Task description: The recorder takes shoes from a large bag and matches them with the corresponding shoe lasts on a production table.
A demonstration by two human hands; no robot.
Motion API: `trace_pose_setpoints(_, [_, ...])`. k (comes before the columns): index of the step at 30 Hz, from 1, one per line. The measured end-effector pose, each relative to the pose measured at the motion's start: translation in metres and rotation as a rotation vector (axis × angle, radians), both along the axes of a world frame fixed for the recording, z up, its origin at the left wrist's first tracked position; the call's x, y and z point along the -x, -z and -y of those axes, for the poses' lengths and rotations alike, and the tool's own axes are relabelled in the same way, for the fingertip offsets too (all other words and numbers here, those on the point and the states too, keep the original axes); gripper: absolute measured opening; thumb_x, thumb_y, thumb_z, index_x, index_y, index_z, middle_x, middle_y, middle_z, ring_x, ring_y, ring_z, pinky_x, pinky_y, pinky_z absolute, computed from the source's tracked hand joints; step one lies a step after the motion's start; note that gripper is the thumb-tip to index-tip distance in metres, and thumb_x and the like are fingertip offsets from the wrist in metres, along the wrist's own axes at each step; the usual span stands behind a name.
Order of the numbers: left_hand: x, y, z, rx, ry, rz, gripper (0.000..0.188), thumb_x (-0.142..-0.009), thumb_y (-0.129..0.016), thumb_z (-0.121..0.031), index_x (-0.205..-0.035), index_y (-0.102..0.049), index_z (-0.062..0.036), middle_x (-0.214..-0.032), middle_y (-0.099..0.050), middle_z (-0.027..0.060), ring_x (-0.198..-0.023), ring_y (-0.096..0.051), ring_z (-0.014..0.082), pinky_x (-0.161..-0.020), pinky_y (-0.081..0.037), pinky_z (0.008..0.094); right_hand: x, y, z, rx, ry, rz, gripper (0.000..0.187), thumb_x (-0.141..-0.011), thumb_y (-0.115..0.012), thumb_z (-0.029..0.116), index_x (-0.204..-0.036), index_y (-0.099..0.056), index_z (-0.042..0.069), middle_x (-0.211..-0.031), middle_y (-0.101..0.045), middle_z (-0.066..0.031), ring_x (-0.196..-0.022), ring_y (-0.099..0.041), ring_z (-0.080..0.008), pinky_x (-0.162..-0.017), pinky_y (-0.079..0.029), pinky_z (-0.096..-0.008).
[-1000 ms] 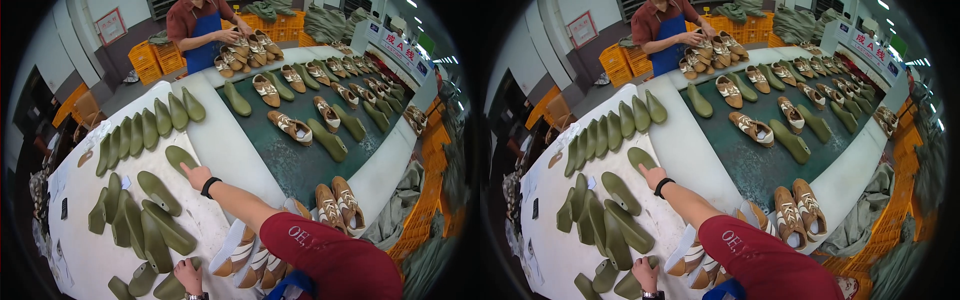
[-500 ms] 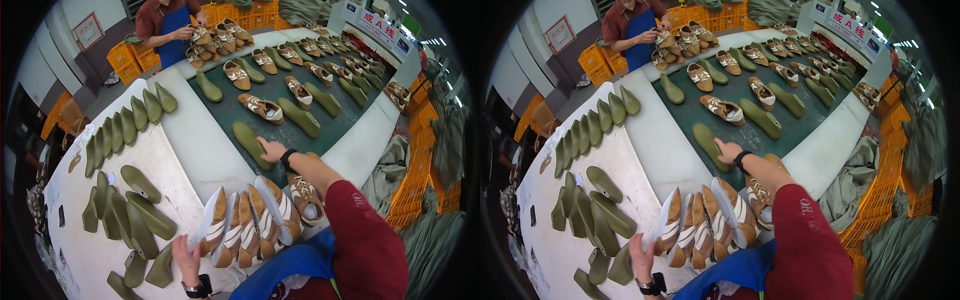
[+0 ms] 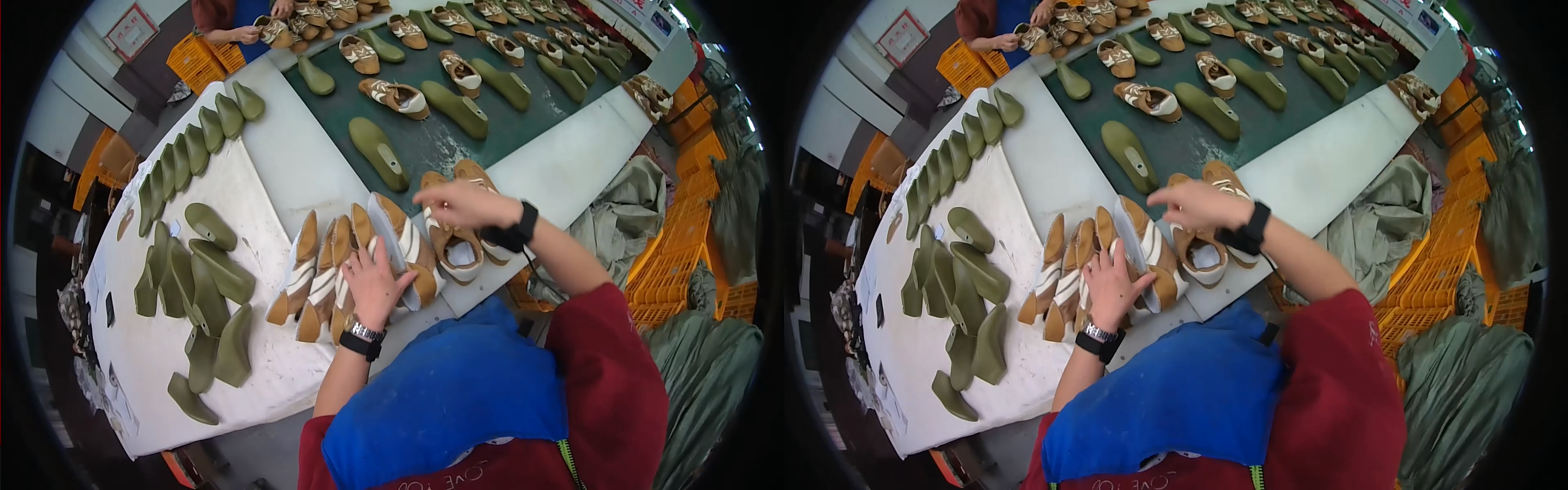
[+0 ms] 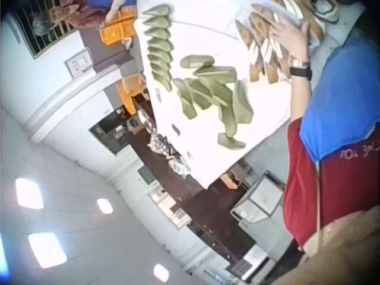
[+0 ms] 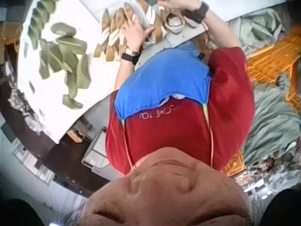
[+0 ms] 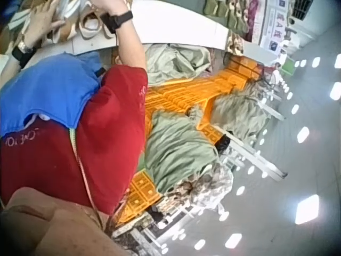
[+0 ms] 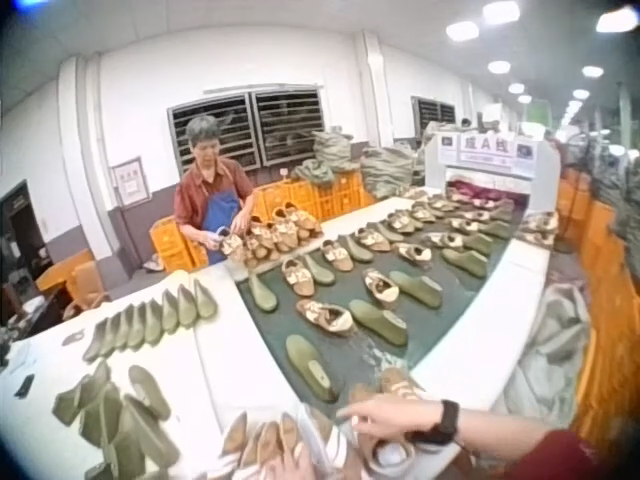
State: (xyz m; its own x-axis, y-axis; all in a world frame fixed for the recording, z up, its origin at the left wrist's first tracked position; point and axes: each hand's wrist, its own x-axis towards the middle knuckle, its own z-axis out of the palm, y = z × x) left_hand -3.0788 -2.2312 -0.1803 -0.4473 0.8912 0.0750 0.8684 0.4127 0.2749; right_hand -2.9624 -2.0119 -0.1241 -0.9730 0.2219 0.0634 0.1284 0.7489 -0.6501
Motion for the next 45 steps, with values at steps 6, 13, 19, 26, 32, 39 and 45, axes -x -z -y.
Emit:
trace_pose_setpoints(6, [-0.049,0.009,-0.032,0.021,0.052,-0.223,0.079,-0.069,-0.070,-0.049,-0.129,-0.041,-0.0066,-0.127,-0.045,0.0202,-0.120,-0.041,0.0345,-0.093,-0.035,0.0481,-0.070,0.053,0.067,0.058,0.244,0.035,0.026,-0.075,-0.060,0.023,-0.099,-0.063,0.012,-0.084,-0.064,-0.0161,-0.078,-0.062,-0.0349,-0.066,-0.049,-0.0442])
trace_pose_setpoints(13, [-0.054,0.032,-0.055,0.263,-0.028,-0.220,0.101,-0.060,-0.074,-0.050,-0.138,-0.027,-0.0057,-0.086,-0.064,0.0180,-0.088,-0.060,0.0369,-0.075,-0.046,0.0420,-0.107,0.029,0.080,0.184,0.086,-0.101,0.023,-0.072,-0.052,0.013,-0.091,-0.064,0.012,-0.078,-0.065,-0.0141,-0.077,-0.062,-0.0334,-0.065,-0.048,-0.0446])
trace_pose_setpoints(19, [-0.020,0.034,-0.058,0.290,0.100,0.231,0.086,-0.069,-0.068,-0.036,-0.132,-0.024,0.0025,-0.107,-0.057,0.0289,-0.097,-0.058,0.0414,-0.078,-0.048,0.0425,-0.123,0.033,0.059,0.177,0.122,-0.311,0.018,-0.075,-0.053,0.014,-0.089,-0.062,0.008,-0.075,-0.063,-0.0159,-0.072,-0.060,-0.0352,-0.062,-0.046,-0.0448])
trace_pose_setpoints(26, [-0.042,-0.053,-0.035,-0.440,-0.202,1.046,0.042,-0.079,-0.055,-0.007,-0.116,-0.037,0.0020,-0.112,-0.047,0.0171,-0.096,-0.051,0.0234,-0.082,-0.046,0.0337,-0.094,0.022,0.041,0.259,0.054,-0.587,0.043,-0.076,-0.058,0.019,-0.116,-0.054,0.004,-0.103,-0.058,-0.0193,-0.093,-0.057,-0.0326,-0.076,-0.047,-0.0401])
trace_pose_setpoints(32, [-0.070,-0.067,-0.037,-0.532,-0.264,0.611,0.056,-0.074,-0.058,-0.008,-0.121,-0.029,0.0002,-0.111,-0.044,0.0180,-0.092,-0.054,0.0274,-0.078,-0.046,0.0351,-0.052,-0.010,0.049,0.075,0.047,-0.416,0.056,-0.069,-0.065,0.010,-0.123,-0.049,0.010,-0.110,-0.047,-0.0147,-0.098,-0.052,-0.0340,-0.083,-0.045,-0.0395])
trace_pose_setpoints(39, [-0.071,-0.078,0.012,-0.542,-0.298,0.020,0.041,-0.073,-0.063,-0.005,-0.112,-0.050,-0.0010,-0.096,-0.057,0.0168,-0.082,-0.059,0.0300,-0.069,-0.049,0.0338,-0.026,-0.011,0.080,0.178,-0.061,-0.559,0.038,-0.070,-0.055,-0.003,-0.107,-0.054,0.004,-0.100,-0.052,-0.0143,-0.092,-0.055,-0.0332,-0.078,-0.047,-0.0387])
trace_pose_setpoints(45, [-0.068,-0.093,0.020,-0.646,-0.398,0.158,0.007,-0.080,-0.059,-0.005,-0.080,-0.059,0.0019,-0.070,-0.055,0.0143,-0.061,-0.054,0.0304,-0.054,-0.043,0.0365,-0.016,-0.026,0.090,0.246,-0.076,-0.505,0.029,-0.070,-0.053,-0.004,-0.097,-0.060,0.004,-0.097,-0.054,-0.0130,-0.086,-0.057,-0.0293,-0.073,-0.048,-0.0368])
